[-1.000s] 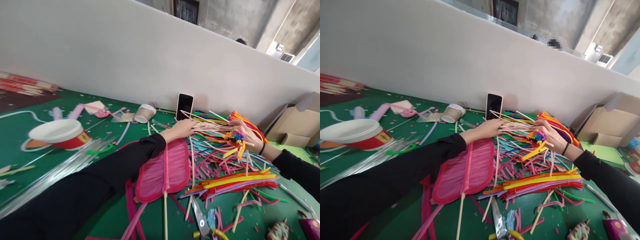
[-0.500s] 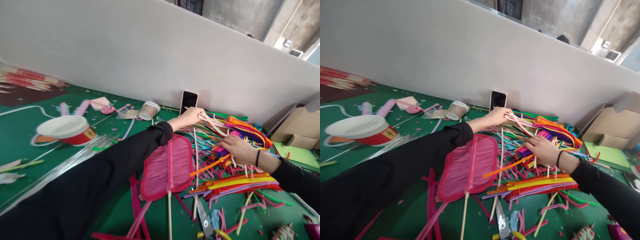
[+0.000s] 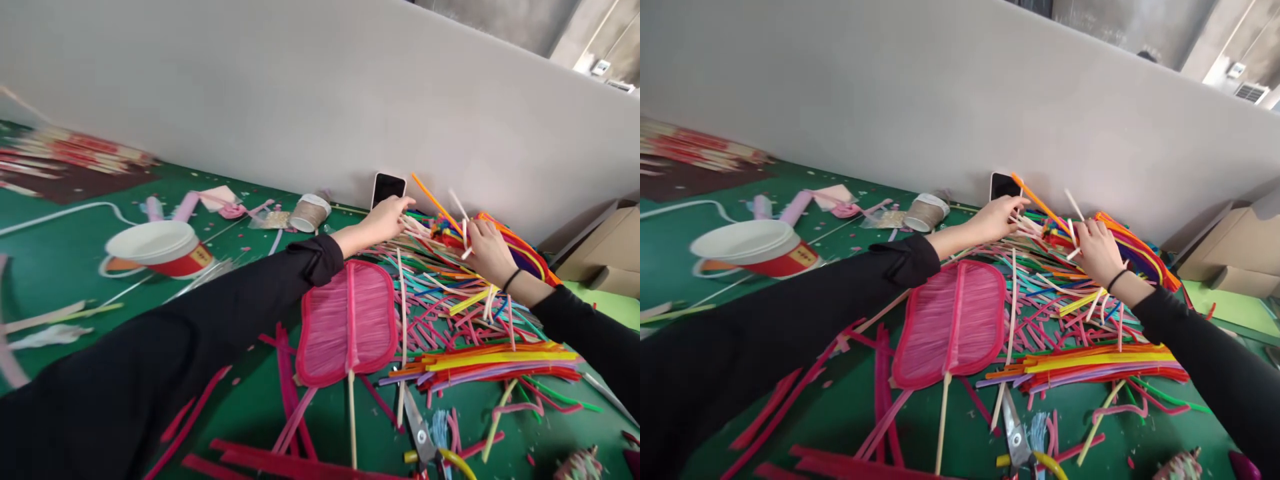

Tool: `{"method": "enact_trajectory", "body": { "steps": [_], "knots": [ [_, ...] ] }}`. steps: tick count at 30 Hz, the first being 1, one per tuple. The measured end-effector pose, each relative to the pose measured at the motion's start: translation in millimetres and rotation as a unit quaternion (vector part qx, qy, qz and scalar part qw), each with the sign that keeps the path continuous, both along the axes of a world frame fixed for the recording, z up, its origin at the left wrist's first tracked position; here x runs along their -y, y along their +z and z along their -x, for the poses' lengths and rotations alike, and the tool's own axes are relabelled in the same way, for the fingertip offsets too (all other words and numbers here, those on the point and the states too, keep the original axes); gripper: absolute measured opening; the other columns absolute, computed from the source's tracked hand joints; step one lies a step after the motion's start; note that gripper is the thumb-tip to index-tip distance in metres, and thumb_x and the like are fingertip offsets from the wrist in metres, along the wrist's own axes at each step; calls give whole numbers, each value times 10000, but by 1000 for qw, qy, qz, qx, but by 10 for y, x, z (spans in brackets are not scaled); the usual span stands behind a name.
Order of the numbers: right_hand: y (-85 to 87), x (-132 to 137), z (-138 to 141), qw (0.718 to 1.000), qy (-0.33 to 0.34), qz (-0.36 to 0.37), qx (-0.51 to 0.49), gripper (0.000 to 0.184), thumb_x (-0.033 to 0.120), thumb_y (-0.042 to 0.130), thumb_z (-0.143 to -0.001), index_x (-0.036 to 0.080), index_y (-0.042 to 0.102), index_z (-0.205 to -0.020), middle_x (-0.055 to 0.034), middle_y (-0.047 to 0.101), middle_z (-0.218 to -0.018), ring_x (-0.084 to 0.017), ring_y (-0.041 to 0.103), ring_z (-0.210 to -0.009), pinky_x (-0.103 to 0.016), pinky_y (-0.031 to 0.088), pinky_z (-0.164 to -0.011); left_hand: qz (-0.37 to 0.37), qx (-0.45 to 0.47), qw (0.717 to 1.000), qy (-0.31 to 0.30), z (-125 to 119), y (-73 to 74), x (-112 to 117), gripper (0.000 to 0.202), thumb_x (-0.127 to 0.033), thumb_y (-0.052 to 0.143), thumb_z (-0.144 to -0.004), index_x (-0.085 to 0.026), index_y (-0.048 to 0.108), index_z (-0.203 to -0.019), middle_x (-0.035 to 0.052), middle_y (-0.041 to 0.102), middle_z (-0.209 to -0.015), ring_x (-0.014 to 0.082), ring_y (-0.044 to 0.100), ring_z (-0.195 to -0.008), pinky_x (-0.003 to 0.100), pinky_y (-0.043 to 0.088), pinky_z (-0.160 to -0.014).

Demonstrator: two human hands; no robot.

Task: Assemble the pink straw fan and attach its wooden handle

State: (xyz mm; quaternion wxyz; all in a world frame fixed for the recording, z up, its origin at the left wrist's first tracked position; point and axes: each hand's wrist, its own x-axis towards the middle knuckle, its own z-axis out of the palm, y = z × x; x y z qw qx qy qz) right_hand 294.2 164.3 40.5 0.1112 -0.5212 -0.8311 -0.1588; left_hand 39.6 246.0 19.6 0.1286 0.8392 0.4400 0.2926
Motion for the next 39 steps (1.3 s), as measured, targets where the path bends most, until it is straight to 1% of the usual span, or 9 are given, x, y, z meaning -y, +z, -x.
{"method": "enact_trajectory", "body": {
  "steps": [7,12,15,19,23,27,31,34,39],
  "knots": [
    [236,60,41,971,76,202,-103,423,429,685,-823,185,518,-1125,-88,649,-1010,-221,622,-844,-323,506,-719,-246,160,956,-31,-72,8,891,575,16,426,-791,-213,443,-1318,134,442,-1377,254,463,-1302,494,385,-1110],
    [499,407,-225,909,10,415,39,203,271,726,-735,213,626,-902,-32,688,-876,-191,644,-753,-274,473,-612,-77,-5,962,-263,-285,31,1441,244,-235,435,-972,-217,644,-1097,116,670,-1074,239,631,-1010,406,512,-906],
    [477,686,-389,833,-72,524,164,363,293,850,-594,232,686,-912,-42,715,-885,-252,687,-813,-302,491,-621,39,-87,952,-292,-459,-67,1706,577,-617,547,-869,-177,622,-1234,184,683,-1137,336,663,-988,472,550,-832],
    [206,1139,-381,868,-12,459,188,760,423,898,-502,210,625,-1178,-140,680,-1093,-349,654,-995,-401,529,-764,72,-230,918,-314,-630,-134,1961,628,-448,701,-788,-99,585,-1297,232,685,-1115,405,663,-1017,513,567,-801],
    [90,1297,-323,891,-46,407,196,533,168,711,-716,172,575,-1232,-148,694,-1067,-316,677,-974,-362,500,-766,129,-214,926,-282,-643,-28,1805,371,-199,580,-842,-136,607,-1207,170,714,-1086,341,706,-957,440,582,-744],
    [363,914,-533,903,-116,385,149,415,249,586,-831,180,545,-1238,-118,731,-941,-279,703,-828,-310,458,-639,61,-72,982,-161,-544,23,1356,507,-373,597,-905,-206,446,-1359,153,626,-1307,307,641,-1160,417,534,-931],
    [535,416,-818,936,-180,252,166,473,218,518,-866,147,454,-1329,-182,698,-1124,-301,692,-954,-322,466,-690,59,-67,995,-33,-488,-147,1146,738,-308,659,-859,-183,233,-1448,173,643,-1217,281,692,-1027,378,554,-809],
    [457,234,-863,946,-173,226,154,519,170,502,-874,105,394,-1378,-209,656,-1197,-307,678,-1017,-343,487,-781,128,-194,971,-64,-536,-308,1233,755,-305,641,-863,-133,209,-1457,110,713,-910,275,723,-828,325,538,-655],
    [319,282,-692,960,-109,217,138,612,208,596,-871,123,353,-1426,-227,584,-1305,-341,637,-1113,-417,483,-918,87,-246,961,-92,-670,-318,1366,682,-135,474,-894,-131,161,-1500,100,720,-862,258,724,-822,297,517,-632]
  ]
}}
